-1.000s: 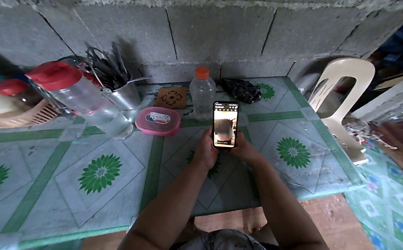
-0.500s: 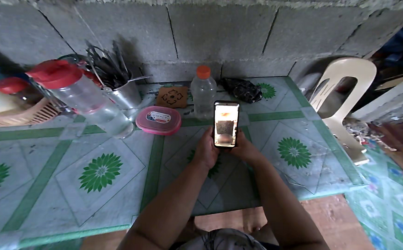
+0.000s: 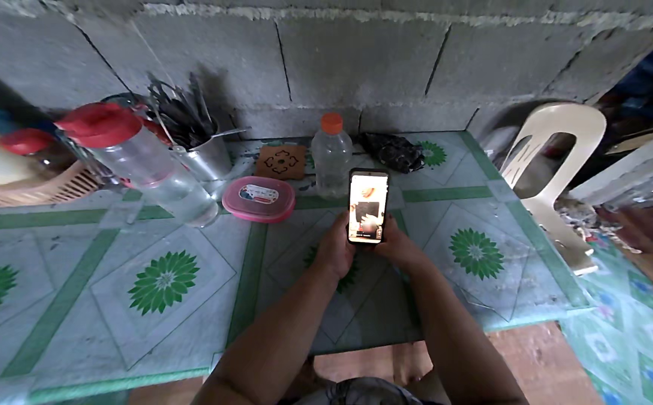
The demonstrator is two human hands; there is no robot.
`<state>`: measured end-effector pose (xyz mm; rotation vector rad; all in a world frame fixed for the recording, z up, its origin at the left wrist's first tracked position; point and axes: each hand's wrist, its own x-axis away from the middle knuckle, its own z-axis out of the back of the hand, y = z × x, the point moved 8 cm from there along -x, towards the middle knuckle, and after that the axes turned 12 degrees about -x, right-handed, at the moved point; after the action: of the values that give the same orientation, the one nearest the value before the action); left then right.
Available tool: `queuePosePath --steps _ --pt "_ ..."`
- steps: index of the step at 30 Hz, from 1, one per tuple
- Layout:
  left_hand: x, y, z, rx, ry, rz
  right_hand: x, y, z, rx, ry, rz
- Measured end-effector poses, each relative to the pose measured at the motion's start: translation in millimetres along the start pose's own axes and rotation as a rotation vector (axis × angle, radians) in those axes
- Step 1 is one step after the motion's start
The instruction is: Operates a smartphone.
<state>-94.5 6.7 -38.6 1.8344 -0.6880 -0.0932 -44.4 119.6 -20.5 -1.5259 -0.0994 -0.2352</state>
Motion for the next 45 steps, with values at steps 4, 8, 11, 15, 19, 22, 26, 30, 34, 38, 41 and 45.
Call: queuePosePath --steps 4,8,11,15,19,22,26,30,34,38,41,45 --pt "0.5 -0.7 0.8 -0.007 0.01 0.003 -0.8 2.2 1.1 0.019 0.016 -0.016" --pt "0.0 -0.5 0.1 -0.016 -0.006 -0.012 -1.4 4.7 0.0 -0.051 0.008 -0.024" --pt "-0.3 -0.7 0.8 -0.025 -0.003 -0.011 -1.8 4.6 -0.5 -0.054 0.0 -0.013" --pt "-1.0 -0.3 2.1 -0.039 0.003 -0.016 0.1 1.7 -1.4 -0.047 -0.009 -0.003" --pt "-1.7 -0.2 2.4 -0.04 0.003 -0.024 -0.8 2.2 -0.7 -0.011 -0.009 0.001" --pt "-1.5 -0.3 3.2 -0.039 0.006 -0.02 -0.9 2.4 -1.5 -0.011 -0.008 -0.013" --pt "-2.3 0.1 3.2 -0.03 0.014 -0.024 0.1 0.2 -1.3 0.002 -0.016 -0.005" --pt "-2.0 0.7 2.2 -0.033 -0.004 -0.031 0.5 -0.3 -1.3 -0.002 -0.007 -0.004" --pt "0.2 3.1 -0.5 -0.038 -0.018 -0.053 0.1 1.6 0.6 -0.035 -0.003 -0.004" --pt "2.6 4.5 -2.2 -0.05 -0.019 -0.058 0.8 2.8 0.5 -0.133 -0.032 0.006" --pt "3.1 5.0 -2.9 -0.07 -0.051 -0.085 0.5 3.8 0.0 -0.169 -0.045 0.028" --pt "4.6 6.9 -4.8 -0.107 -0.066 -0.092 -1.0 2.1 4.2 -0.039 -0.019 0.047"
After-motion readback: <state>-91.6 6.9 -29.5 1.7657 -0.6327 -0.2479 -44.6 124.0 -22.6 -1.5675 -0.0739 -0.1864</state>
